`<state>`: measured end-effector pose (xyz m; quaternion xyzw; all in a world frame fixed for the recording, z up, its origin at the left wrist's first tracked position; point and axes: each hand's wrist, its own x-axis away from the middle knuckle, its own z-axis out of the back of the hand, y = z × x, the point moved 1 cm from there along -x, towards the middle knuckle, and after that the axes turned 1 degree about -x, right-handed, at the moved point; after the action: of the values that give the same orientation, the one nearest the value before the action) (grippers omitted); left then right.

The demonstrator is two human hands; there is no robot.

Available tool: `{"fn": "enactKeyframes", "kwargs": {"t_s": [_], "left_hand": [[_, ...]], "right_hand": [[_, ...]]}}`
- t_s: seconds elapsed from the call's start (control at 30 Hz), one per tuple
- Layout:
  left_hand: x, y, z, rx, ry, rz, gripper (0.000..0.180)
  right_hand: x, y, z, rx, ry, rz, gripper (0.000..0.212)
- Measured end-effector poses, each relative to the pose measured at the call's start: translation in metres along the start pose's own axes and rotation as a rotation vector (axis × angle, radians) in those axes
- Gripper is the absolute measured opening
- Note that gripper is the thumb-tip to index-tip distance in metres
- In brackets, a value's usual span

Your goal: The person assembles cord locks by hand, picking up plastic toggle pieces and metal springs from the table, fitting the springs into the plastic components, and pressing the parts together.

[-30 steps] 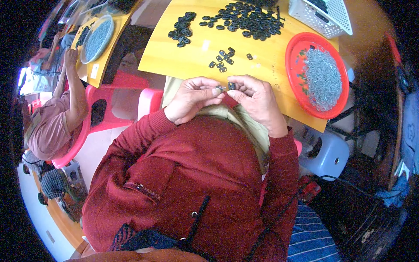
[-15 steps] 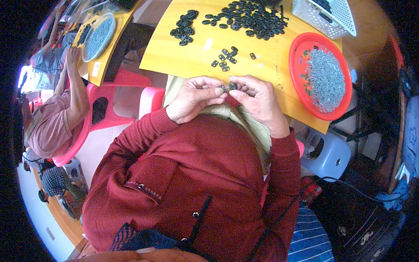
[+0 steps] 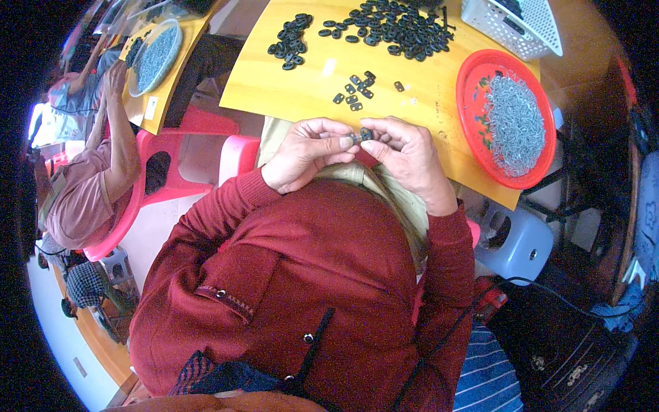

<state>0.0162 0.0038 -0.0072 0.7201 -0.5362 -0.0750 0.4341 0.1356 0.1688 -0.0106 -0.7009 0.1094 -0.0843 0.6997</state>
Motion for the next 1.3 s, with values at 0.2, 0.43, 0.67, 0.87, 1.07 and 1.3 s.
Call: {"fn": "enactKeyframes", "kwargs": {"t_s": [0.2, 0.43, 0.67, 0.87, 1.07, 1.3], "left_hand": [[0.0004, 0.0005, -0.0003, 0.002, -0.003, 0.000, 0.013], [0.0005, 0.0000, 0.0006, 0.011, -0.002, 0.002, 0.014], [0.0003, -0.0002, -0.0004, 0.012, -0.005, -0.003, 0.014], [-0.0006, -0.0012, 0.0002, 0.014, -0.003, 0.006, 0.014], [-0.0006, -0.0012, 0.0005, 0.005, -0.001, 0.016, 0.015], [-0.0002, -0.0014, 0.0000, 0.006, 0.006, 0.005, 0.016]], "right_hand": [[0.0004, -0.0046, -0.0006, -0.010, -0.003, -0.019, 0.029], [0.0003, -0.0051, 0.0009, -0.006, -0.037, -0.053, 0.031], [-0.0002, -0.0053, -0.0020, -0.038, -0.029, -0.025, 0.029], [-0.0011, -0.0073, -0.0037, -0.011, -0.026, -0.020, 0.029], [-0.0010, -0.0034, -0.0039, 0.038, -0.012, -0.011, 0.030], [-0.0018, -0.0051, -0.0053, 0.029, -0.012, 0.018, 0.029]]}}
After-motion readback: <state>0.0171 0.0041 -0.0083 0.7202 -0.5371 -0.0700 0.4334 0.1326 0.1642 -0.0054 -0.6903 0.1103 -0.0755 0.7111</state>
